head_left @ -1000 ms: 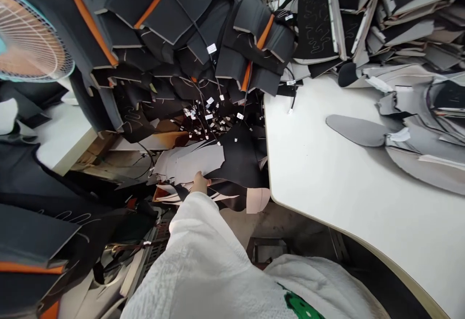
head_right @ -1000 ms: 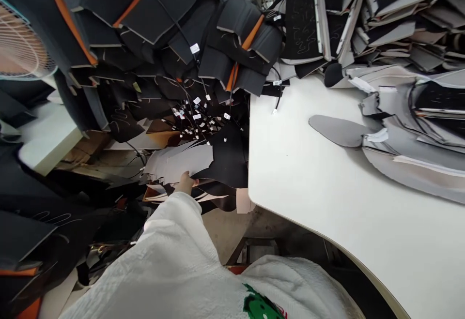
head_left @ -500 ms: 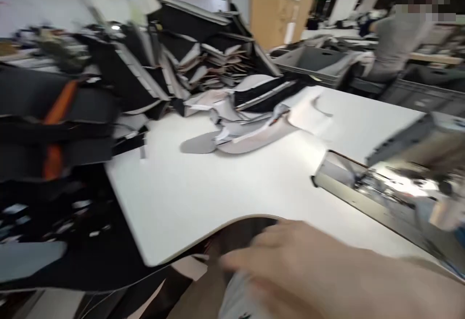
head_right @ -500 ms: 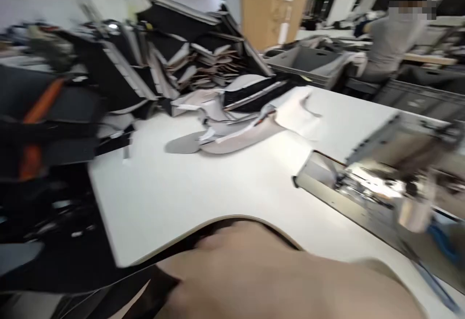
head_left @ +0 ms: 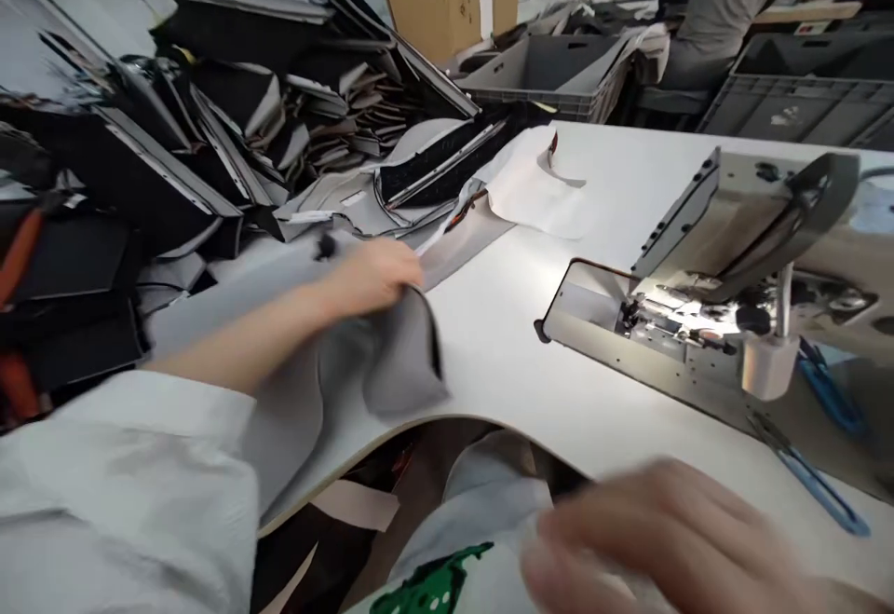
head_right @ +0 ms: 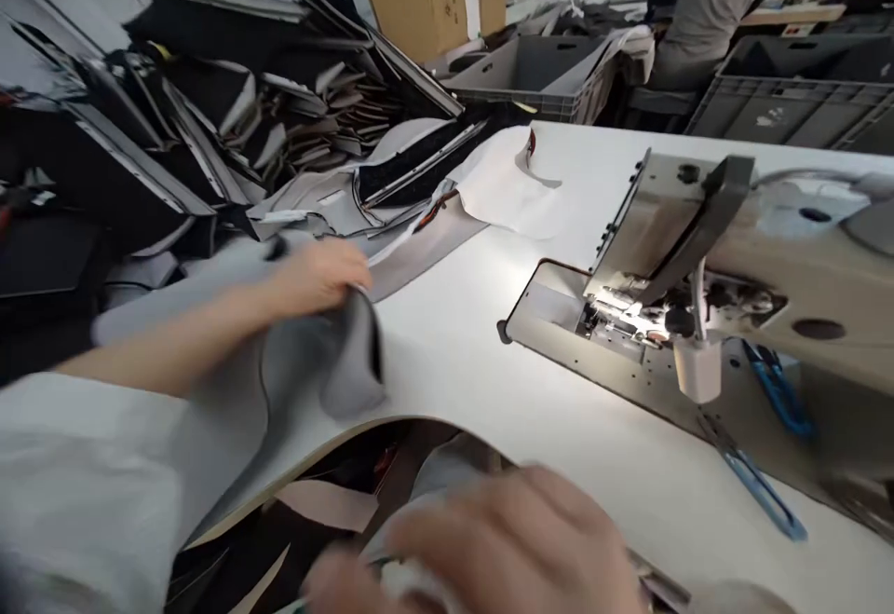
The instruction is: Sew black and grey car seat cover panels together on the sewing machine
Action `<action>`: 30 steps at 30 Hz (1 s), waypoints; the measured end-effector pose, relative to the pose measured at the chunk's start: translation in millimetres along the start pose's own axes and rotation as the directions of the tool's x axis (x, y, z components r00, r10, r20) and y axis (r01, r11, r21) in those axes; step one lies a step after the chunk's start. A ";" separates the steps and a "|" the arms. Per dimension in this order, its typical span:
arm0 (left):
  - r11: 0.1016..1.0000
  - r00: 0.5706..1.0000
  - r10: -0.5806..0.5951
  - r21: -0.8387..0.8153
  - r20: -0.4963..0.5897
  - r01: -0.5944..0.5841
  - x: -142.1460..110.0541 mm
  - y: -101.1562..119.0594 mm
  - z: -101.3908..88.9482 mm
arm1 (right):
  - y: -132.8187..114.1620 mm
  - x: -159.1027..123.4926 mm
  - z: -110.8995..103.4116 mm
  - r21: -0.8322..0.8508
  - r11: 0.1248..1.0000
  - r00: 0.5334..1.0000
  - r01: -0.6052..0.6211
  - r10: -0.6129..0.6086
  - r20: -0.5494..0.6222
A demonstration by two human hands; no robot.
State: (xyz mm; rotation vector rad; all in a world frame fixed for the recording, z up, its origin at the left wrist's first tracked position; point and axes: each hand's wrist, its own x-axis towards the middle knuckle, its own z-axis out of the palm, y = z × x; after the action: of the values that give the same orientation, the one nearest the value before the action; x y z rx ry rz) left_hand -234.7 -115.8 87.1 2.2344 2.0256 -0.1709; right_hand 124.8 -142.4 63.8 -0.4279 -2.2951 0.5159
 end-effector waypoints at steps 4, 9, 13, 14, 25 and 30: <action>0.971 0.973 0.229 -0.060 -0.017 -0.230 55.8 67.2 56.6 | 52.3 25.5 69.1 -0.096 0.992 0.961 -0.082 0.104 0.257; 0.990 0.975 -0.020 0.133 -0.220 0.050 4.4 47.0 86.9 | 113.1 39.8 142.7 -0.160 0.983 0.866 -0.085 0.152 0.477; 0.760 0.769 -0.529 0.203 -0.357 0.617 -83.9 1.3 98.8 | 120.7 46.0 150.8 -0.138 0.990 0.863 -0.018 0.085 0.497; 0.672 0.683 -0.616 0.190 -0.392 0.716 -103.4 -6.6 102.9 | 119.3 46.6 149.9 -0.116 0.993 0.859 0.003 0.057 0.509; 0.429 0.426 -0.903 -0.099 -0.051 0.898 -151.8 -4.3 136.5 | 104.2 36.6 146.3 0.207 0.965 0.826 0.162 -0.247 0.506; 0.543 0.540 -0.772 0.093 -0.335 0.834 -116.7 -25.3 23.3 | 101.2 38.1 152.5 0.213 0.965 0.840 0.155 -0.242 0.486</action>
State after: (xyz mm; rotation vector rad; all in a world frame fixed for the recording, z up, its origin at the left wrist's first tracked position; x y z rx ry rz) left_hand -271.3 -231.8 82.9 1.2076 3.2147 -0.2226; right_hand 4.3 -74.1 -61.7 0.0480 -2.7318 0.7804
